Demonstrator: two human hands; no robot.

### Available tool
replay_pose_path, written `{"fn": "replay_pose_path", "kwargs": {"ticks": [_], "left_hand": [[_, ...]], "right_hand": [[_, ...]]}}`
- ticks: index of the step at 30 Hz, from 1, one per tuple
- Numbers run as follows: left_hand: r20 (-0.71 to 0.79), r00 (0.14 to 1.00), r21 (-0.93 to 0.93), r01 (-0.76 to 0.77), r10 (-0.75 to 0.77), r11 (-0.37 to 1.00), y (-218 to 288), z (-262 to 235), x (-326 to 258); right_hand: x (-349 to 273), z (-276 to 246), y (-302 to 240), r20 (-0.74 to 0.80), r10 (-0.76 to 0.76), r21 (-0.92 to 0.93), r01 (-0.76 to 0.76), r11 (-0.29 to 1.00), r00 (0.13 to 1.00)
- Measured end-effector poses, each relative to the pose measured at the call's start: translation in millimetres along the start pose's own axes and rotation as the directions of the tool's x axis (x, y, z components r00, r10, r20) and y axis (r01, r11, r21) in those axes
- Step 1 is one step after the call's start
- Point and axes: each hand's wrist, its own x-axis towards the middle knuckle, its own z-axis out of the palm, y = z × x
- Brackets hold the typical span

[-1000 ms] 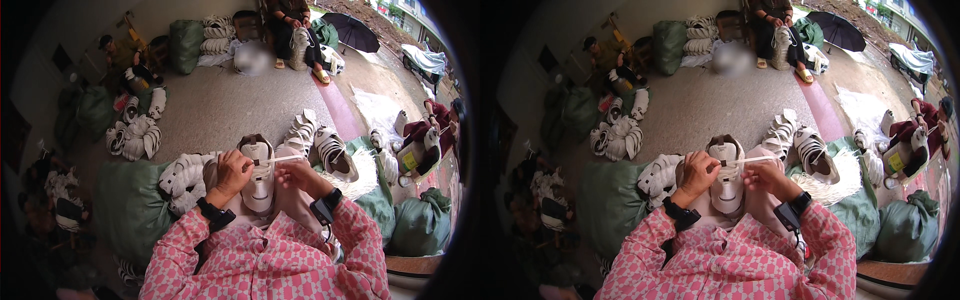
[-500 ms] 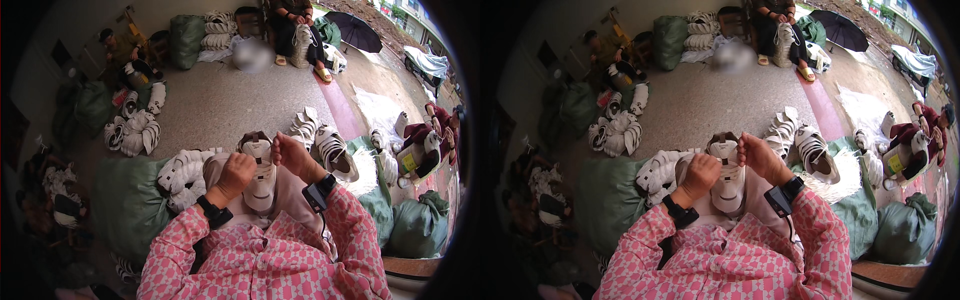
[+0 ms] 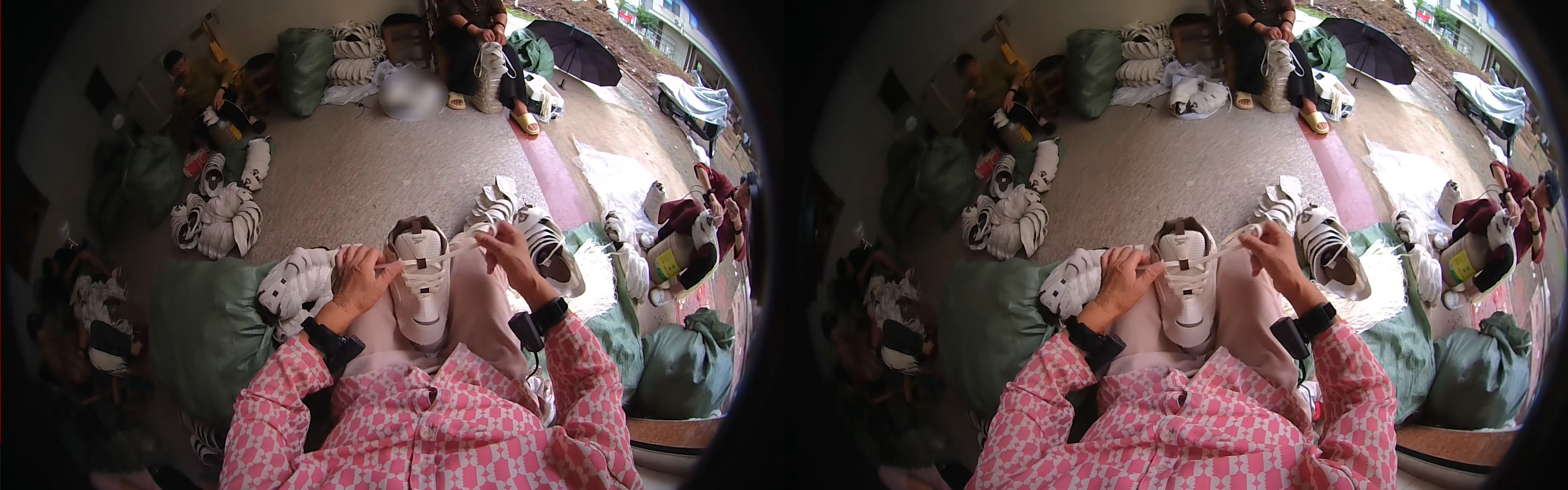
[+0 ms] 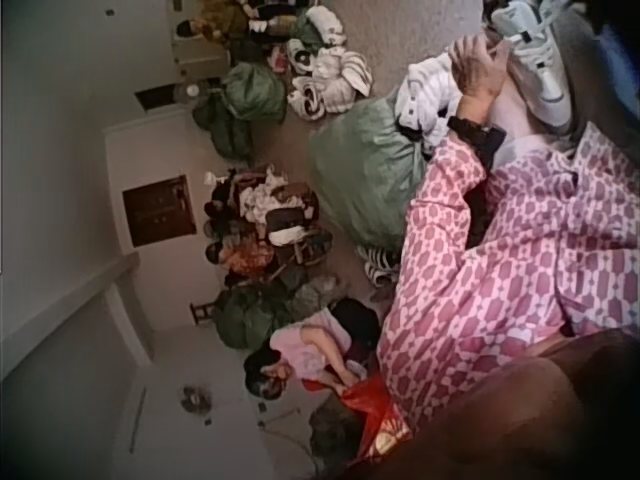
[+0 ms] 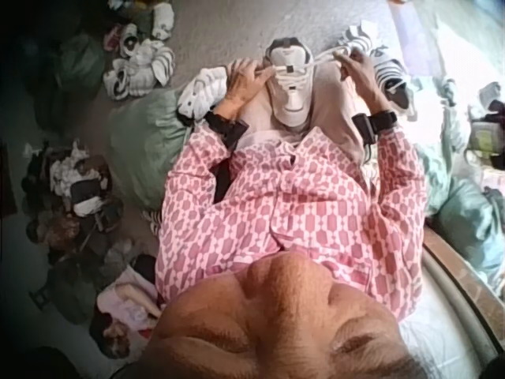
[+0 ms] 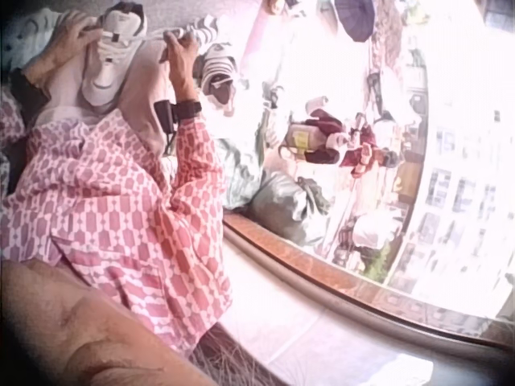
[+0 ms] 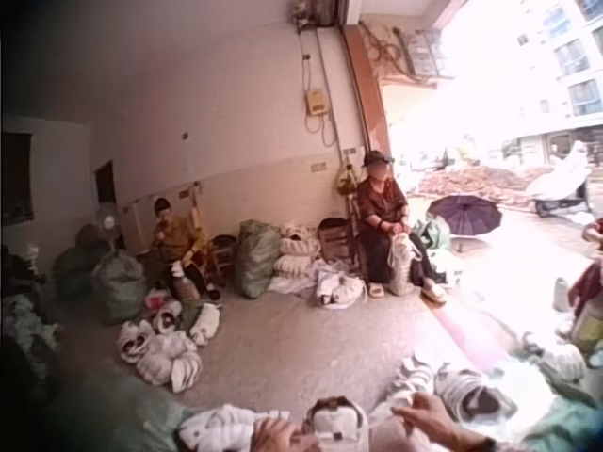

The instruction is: The recorder is lacing shoelaces through the eyelets of white sneakers.

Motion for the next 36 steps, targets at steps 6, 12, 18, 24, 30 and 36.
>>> {"fn": "replay_pose_path", "kwargs": {"ticks": [6,12,18,24,30,36], "left_hand": [[0.067,0.987,-0.416,0.161,-0.146,0.895,-25,2,-4],[0.142,0.968,-0.310,0.243,-0.208,0.919,-35,-17,-35],[-0.149,0.987,-0.016,-0.056,0.053,0.998,9,-41,-4],[-0.008,0.984,-0.480,-0.161,0.179,0.863,47,-12,45],[0.325,0.943,-0.585,0.143,0.069,0.798,30,31,63],[0.522,0.850,-0.556,0.275,0.073,0.784,32,30,74]], "right_hand": [[3,-47,37,-0.481,0.062,0.308,0.102,0.946,0.874],[-19,-89,65,-0.544,0.265,0.587,0.135,0.798,0.796],[-30,-168,123,-0.599,0.448,0.761,0.296,0.578,0.664],[-26,-153,90,-0.443,0.175,0.442,0.044,0.896,0.879],[-5,-13,32,0.058,-0.342,-0.435,0.332,0.837,0.938],[8,11,33,0.247,-0.261,-0.664,0.359,0.656,0.933]]}}
